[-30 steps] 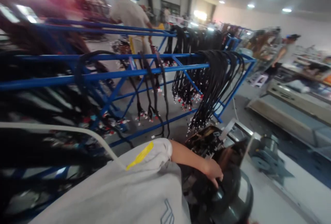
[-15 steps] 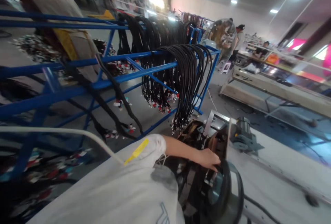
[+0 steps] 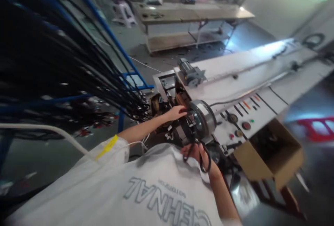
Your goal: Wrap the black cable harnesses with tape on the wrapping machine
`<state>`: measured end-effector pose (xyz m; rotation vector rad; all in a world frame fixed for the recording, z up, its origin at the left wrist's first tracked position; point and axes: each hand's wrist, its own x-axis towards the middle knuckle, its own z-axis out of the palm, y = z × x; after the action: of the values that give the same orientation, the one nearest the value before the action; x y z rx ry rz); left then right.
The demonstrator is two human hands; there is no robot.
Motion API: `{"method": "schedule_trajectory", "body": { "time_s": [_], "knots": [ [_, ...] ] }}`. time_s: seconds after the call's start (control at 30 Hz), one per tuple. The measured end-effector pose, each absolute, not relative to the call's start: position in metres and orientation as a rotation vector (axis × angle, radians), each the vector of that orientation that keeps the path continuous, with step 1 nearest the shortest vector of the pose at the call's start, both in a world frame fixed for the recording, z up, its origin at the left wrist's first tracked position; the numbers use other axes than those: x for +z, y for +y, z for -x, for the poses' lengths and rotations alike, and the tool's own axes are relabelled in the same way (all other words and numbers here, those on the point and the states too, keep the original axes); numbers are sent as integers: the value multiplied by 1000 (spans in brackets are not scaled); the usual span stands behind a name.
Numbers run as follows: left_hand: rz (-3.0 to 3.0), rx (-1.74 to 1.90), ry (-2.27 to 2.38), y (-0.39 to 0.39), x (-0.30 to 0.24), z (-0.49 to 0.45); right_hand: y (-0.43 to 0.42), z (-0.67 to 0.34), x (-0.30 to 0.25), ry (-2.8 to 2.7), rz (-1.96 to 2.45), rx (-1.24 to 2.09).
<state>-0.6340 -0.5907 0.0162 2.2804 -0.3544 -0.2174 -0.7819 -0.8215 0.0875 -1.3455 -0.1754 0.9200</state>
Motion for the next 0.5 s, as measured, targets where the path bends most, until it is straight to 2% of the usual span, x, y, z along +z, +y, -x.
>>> {"method": "schedule_trajectory", "body": {
  "time_s": [0.1,0.2,0.37,0.5],
  "knots": [
    [-2353,-184,-430,-587,19,627,-769,743,58,-50,1095,1120],
    [-2478,-199,-455,-590,27,632,-749,717,42,185,1230,1032],
    [-2696,-118,-181,-596,12,632,-803,765,50,51,1377,877],
    [-2372,-633,-194,-581,-19,618,-871,781,48,337,1483,444]
  ]
}}
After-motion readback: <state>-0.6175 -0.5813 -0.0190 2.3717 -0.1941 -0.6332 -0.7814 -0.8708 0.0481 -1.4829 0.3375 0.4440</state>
